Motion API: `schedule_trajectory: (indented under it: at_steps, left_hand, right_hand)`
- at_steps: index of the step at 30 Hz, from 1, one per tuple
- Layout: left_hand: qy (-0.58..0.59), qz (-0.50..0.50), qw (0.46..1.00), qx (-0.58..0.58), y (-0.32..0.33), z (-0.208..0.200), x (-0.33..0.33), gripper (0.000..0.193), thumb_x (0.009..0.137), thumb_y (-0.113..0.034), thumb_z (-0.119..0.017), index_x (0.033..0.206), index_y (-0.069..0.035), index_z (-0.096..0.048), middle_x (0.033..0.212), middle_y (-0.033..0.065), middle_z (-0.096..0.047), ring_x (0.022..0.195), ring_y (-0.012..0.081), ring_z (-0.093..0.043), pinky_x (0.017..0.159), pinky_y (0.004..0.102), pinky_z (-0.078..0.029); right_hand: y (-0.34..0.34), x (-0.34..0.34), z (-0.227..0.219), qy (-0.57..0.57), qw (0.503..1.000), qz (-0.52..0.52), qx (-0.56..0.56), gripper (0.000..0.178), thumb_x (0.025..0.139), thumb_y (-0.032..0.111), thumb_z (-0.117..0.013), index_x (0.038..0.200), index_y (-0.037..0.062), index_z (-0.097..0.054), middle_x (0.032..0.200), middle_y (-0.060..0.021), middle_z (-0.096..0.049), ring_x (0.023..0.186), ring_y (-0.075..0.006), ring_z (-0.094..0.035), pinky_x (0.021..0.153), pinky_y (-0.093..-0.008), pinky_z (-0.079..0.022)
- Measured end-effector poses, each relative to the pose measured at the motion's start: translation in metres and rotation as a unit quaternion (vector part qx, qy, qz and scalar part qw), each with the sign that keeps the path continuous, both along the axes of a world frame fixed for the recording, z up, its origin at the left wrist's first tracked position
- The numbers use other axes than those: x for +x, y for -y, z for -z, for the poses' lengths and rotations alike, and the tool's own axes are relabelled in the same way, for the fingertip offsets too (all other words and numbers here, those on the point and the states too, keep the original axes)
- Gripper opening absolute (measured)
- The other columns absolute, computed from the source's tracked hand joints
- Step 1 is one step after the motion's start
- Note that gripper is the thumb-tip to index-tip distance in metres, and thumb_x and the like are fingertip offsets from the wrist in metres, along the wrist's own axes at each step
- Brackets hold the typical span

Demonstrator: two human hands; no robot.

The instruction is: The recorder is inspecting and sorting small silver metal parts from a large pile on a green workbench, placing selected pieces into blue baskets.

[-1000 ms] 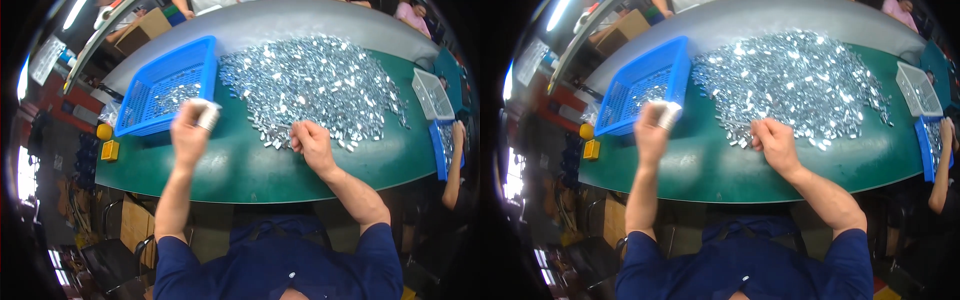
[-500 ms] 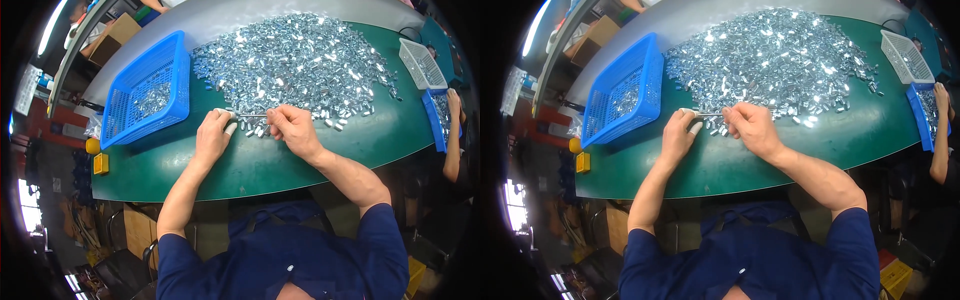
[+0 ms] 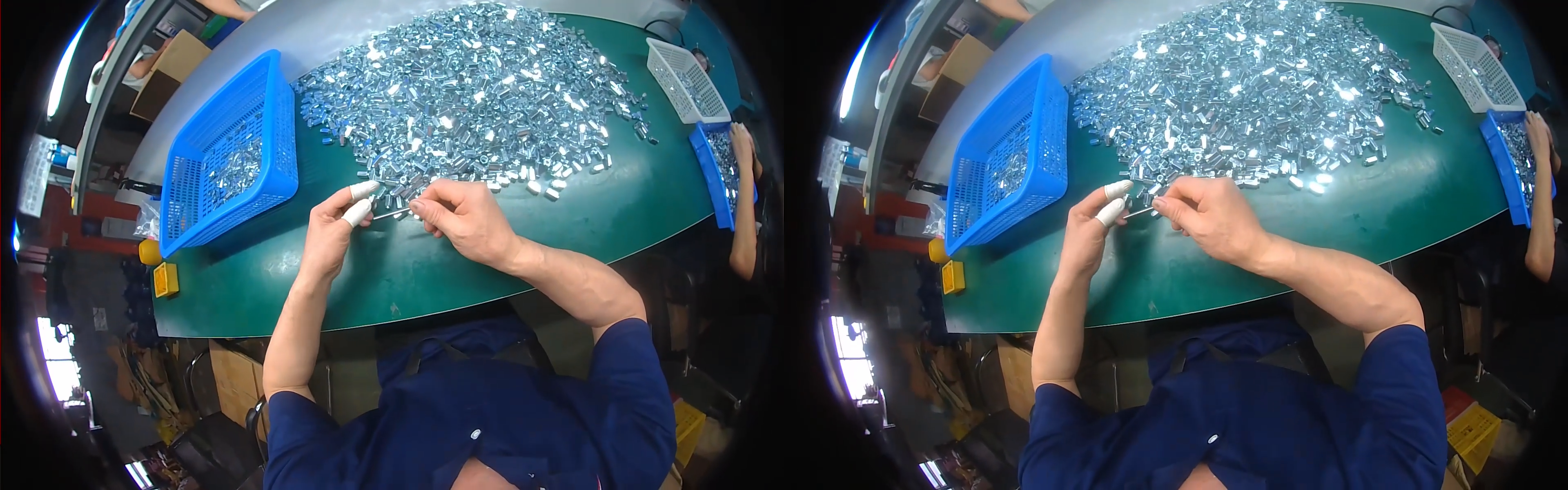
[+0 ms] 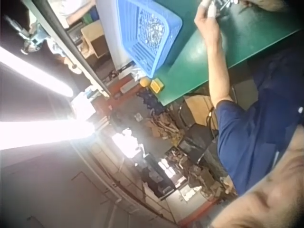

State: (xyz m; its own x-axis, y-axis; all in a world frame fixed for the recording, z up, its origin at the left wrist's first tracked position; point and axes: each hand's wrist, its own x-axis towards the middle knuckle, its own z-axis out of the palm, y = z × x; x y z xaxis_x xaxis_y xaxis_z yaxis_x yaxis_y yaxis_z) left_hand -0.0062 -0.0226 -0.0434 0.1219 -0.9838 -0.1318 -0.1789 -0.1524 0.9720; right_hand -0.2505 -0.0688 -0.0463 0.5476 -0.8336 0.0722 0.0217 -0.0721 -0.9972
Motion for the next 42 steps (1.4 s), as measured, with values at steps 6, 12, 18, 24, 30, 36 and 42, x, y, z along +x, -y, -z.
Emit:
schedule_trajectory:
  at_steps: [6, 12, 18, 24, 30, 36, 42]
  left_hand:
    - [-0.226, -0.024, 0.974, 0.006, -0.011, -0.001, -0.010, 0.024, 0.098, -0.005, -0.067, 0.122, -0.004, -0.068, 0.107, 0.0048, -0.070, 0.089, 0.0129, -0.066, 0.080, 0.0269, -0.054]
    - [-0.267, -0.019, 0.964, -0.008, -0.019, -0.001, -0.016, 0.022, 0.097, -0.007, -0.070, 0.118, -0.004, -0.065, 0.105, 0.0066, -0.070, 0.090, 0.0150, -0.069, 0.079, 0.0279, -0.056]
    - [-0.173, -0.018, 0.982, -0.072, -0.024, -0.003, -0.031, 0.021, 0.095, -0.004, -0.072, 0.115, -0.003, -0.063, 0.106, 0.0081, -0.071, 0.092, 0.0162, -0.069, 0.083, 0.0291, -0.055]
    - [-0.138, 0.014, 0.987, -0.085, -0.028, -0.006, -0.044, 0.020, 0.094, -0.002, -0.073, 0.112, -0.001, -0.063, 0.104, 0.0059, -0.069, 0.095, 0.0148, -0.068, 0.086, 0.0305, -0.057]
    - [-0.079, -0.001, 0.992, -0.099, -0.031, -0.021, -0.033, 0.017, 0.094, 0.000, -0.073, 0.108, -0.001, -0.064, 0.101, 0.0052, -0.070, 0.092, 0.0136, -0.068, 0.082, 0.0296, -0.057]
    - [0.204, -0.137, 0.929, -0.276, -0.011, -0.078, 0.055, 0.020, 0.092, -0.002, -0.075, 0.112, -0.001, -0.068, 0.104, 0.0054, -0.071, 0.094, 0.0142, -0.068, 0.084, 0.0293, -0.054]
    - [0.464, -0.126, 0.813, -0.328, 0.005, -0.082, 0.050, 0.032, 0.088, -0.004, -0.077, 0.120, -0.002, -0.071, 0.119, 0.0139, -0.071, 0.111, 0.0291, -0.067, 0.092, 0.0384, -0.053]
  right_hand:
    - [0.000, -0.001, -0.001, -0.022, 1.000, 0.014, -0.009, 0.028, 0.104, 0.024, -0.067, 0.092, -0.0006, -0.070, 0.074, -0.0016, -0.068, 0.067, -0.0066, -0.061, 0.060, -0.0244, -0.050]
    - [0.002, 0.000, 0.001, -0.016, 0.998, 0.053, -0.025, 0.026, 0.103, 0.023, -0.068, 0.094, -0.0004, -0.071, 0.075, -0.0025, -0.069, 0.067, -0.0067, -0.062, 0.060, -0.0245, -0.051]
    - [0.001, -0.001, -0.003, -0.009, 0.998, 0.045, -0.041, 0.030, 0.104, 0.025, -0.065, 0.090, -0.0001, -0.072, 0.069, -0.0025, -0.067, 0.063, -0.0067, -0.061, 0.057, -0.0249, -0.049]
    - [0.000, -0.003, 0.004, -0.024, 1.000, -0.008, -0.009, 0.042, 0.107, 0.034, -0.060, 0.085, -0.0006, -0.071, 0.066, -0.0036, -0.066, 0.056, -0.0080, -0.060, 0.050, -0.0251, -0.047]
    - [-0.005, 0.001, 0.002, 0.063, 0.998, 0.010, -0.012, 0.042, 0.107, 0.034, -0.062, 0.086, -0.0004, -0.071, 0.068, -0.0035, -0.066, 0.059, -0.0076, -0.060, 0.054, -0.0242, -0.049]
    - [0.004, -0.005, -0.007, 0.091, 0.994, 0.062, 0.008, 0.039, 0.107, 0.035, -0.062, 0.091, 0.0010, -0.071, 0.071, -0.0021, -0.066, 0.062, -0.0070, -0.060, 0.057, -0.0230, -0.049]
    - [0.005, -0.007, -0.002, 0.093, 0.994, 0.062, 0.007, 0.038, 0.106, 0.036, -0.063, 0.091, 0.0025, -0.071, 0.071, -0.0010, -0.066, 0.062, -0.0063, -0.059, 0.056, -0.0220, -0.048]
